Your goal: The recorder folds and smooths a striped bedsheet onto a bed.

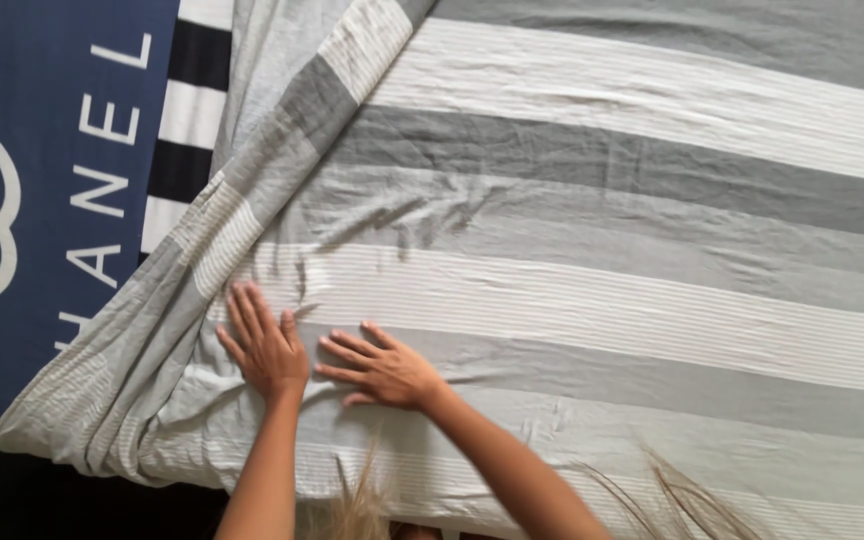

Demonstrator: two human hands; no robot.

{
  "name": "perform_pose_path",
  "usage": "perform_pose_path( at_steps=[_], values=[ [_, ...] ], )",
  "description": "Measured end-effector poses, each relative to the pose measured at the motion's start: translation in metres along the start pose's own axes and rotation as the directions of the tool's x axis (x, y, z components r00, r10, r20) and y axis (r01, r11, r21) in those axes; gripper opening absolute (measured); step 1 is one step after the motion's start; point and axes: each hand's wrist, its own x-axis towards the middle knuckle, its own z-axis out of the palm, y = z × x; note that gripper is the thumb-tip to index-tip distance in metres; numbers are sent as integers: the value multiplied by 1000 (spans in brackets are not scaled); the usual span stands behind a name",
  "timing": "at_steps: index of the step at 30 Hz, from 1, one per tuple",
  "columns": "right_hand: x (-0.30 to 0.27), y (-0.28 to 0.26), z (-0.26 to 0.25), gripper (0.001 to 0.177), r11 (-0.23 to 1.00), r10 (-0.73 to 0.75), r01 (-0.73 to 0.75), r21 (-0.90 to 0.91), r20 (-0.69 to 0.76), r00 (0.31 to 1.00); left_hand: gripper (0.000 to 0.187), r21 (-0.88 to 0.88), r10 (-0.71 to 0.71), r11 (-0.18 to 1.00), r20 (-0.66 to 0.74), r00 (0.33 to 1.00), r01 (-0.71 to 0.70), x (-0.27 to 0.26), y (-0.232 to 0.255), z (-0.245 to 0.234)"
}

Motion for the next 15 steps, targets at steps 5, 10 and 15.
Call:
perform_pose_path(
  at_steps=[5,10,15],
  values=[
    [-68,115,-66,80,952,170,-204,-229,-160,972,62,-93,-87,993,-104,991,78,55,55,11],
    [-194,287,-163,76,629,585,-748,-211,-505,635,55,-120,75,988,-168,983,-96,130,126,1],
    [-236,338,-233,85,305,861,-921,241,-484,158,26,-128,-16,992,-207,978,-11,162,121,20]
  ],
)
